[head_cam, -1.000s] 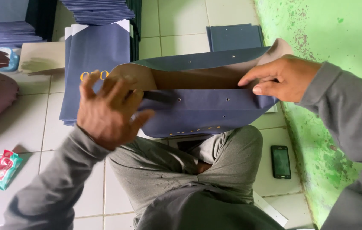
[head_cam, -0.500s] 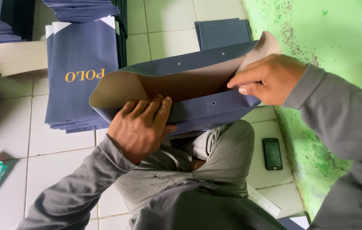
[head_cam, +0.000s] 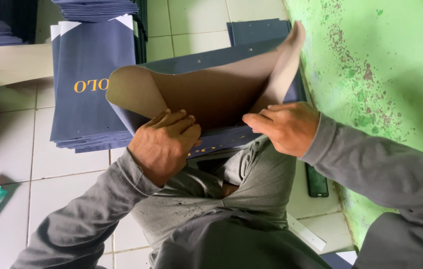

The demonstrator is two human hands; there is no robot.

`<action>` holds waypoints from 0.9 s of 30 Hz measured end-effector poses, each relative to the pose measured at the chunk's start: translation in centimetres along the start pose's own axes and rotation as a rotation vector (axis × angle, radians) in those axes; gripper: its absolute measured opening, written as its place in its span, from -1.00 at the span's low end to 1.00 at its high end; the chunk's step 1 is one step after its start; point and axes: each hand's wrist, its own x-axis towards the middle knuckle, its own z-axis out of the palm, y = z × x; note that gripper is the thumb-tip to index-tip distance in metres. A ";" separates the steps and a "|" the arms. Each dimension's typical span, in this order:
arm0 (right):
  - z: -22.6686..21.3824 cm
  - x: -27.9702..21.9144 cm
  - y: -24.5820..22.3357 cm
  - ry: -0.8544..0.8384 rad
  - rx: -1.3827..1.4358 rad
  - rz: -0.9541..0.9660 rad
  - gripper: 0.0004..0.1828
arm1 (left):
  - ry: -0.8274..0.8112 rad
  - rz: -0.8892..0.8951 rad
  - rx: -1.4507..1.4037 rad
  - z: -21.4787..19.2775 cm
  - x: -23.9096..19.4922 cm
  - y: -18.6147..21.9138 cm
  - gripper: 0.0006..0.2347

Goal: The person sits on the floor and folds flat blue paper bags with the word POLO printed in gold. They open each bag, crease the sides and bottom to form a three-dimensional shape, then place the finished bag on a growing stack. The process is repeated for multiple bags.

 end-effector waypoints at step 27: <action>0.4 3.7 -3.2 0.285 -0.048 -0.029 -0.96 | 0.278 0.087 0.025 1.8 2.6 2.7 -0.89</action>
